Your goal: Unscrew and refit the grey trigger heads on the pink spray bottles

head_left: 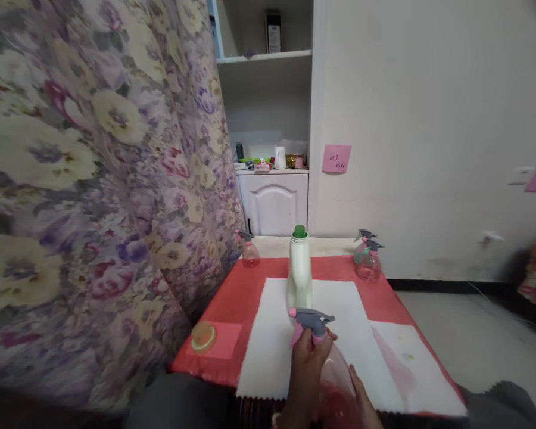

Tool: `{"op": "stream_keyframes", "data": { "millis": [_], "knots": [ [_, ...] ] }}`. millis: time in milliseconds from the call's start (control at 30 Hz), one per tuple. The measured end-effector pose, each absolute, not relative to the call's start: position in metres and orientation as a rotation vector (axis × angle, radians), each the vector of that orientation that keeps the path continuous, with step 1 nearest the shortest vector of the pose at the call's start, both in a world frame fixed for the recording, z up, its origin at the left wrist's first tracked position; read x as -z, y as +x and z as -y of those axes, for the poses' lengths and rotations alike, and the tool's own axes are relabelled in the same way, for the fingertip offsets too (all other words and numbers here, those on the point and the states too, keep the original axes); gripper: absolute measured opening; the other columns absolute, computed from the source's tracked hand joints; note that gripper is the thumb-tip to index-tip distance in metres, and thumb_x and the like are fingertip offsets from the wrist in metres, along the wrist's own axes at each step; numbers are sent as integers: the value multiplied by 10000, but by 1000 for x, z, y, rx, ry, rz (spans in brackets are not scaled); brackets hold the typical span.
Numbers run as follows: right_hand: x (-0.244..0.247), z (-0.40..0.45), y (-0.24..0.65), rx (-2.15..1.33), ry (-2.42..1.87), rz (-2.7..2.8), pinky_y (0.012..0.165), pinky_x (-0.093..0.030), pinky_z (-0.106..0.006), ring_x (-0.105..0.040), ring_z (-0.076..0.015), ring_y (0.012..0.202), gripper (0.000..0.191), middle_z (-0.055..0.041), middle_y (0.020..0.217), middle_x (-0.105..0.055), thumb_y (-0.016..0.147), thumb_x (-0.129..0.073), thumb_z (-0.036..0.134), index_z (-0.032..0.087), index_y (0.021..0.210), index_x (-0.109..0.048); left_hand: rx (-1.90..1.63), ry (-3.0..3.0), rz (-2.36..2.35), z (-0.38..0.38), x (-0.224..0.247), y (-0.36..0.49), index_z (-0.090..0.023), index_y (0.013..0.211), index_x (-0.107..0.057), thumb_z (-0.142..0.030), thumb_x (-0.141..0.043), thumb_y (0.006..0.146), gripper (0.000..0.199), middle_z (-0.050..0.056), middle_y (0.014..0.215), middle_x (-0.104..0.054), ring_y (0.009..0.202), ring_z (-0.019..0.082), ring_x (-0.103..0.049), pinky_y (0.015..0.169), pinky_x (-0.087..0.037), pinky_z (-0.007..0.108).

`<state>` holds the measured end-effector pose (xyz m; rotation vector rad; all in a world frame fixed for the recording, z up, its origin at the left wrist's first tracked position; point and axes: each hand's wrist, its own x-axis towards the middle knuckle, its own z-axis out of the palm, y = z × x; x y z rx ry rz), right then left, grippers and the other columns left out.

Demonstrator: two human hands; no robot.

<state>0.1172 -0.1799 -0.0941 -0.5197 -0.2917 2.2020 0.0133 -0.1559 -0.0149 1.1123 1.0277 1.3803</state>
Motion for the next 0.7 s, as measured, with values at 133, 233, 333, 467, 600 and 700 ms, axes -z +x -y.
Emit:
{"op": "stream_keyframes", "data": {
  "millis": [133, 233, 333, 467, 600, 700],
  "knots": [
    [94, 191, 107, -2140, -470, 255, 524, -534, -242, -699, -173, 621, 454, -72, 745, -779, 749, -687, 559, 141, 923, -725, -1439, 1117, -1088, 166, 10, 6, -178, 940, -681, -424, -643, 784, 294, 98, 1013, -733, 1018, 279, -635, 929, -451, 386],
    [96, 194, 103, -2124, -476, 250, 446, -507, -206, -694, -152, 549, 445, -59, 737, -781, 753, -696, 545, 152, 960, -712, -1497, 1111, -1146, 172, 9, 2, -188, 946, -668, -424, -654, 774, 292, 84, 1005, -733, 1004, 271, -640, 914, -459, 370],
    [102, 196, 99, -2130, -530, 239, 411, -497, -198, -652, -123, 446, 495, -44, 674, -766, 786, -632, 602, 150, 975, -704, -1505, 1114, -1146, 174, 11, -3, -191, 927, -679, -448, -642, 783, 296, 70, 952, -738, 959, 258, -647, 882, -462, 346],
    [109, 197, 94, -2208, -562, 216, 313, -373, -144, -525, -73, 322, 619, -34, 523, -698, 801, -525, 695, 107, 873, -704, -1466, 1103, -1131, 175, 13, -10, -193, 870, -689, -473, -639, 785, 297, 56, 904, -740, 908, 244, -647, 843, -464, 328],
    [113, 199, 93, -2273, -525, 200, 306, -334, -125, -525, -62, 339, 624, -53, 574, -714, 823, -495, 692, 103, 858, -695, -1430, 1080, -1135, 175, 13, -14, -197, 866, -682, -475, -637, 791, 291, 53, 902, -744, 917, 241, -652, 851, -468, 327],
    [112, 199, 94, -2230, -488, 179, 389, -447, -154, -612, -94, 428, 562, -55, 623, -734, 848, -520, 638, 110, 914, -698, -1427, 1048, -1118, 175, 18, -15, -194, 919, -673, -465, -629, 795, 302, 80, 985, -738, 1002, 269, -648, 898, -477, 363]
  ]
}}
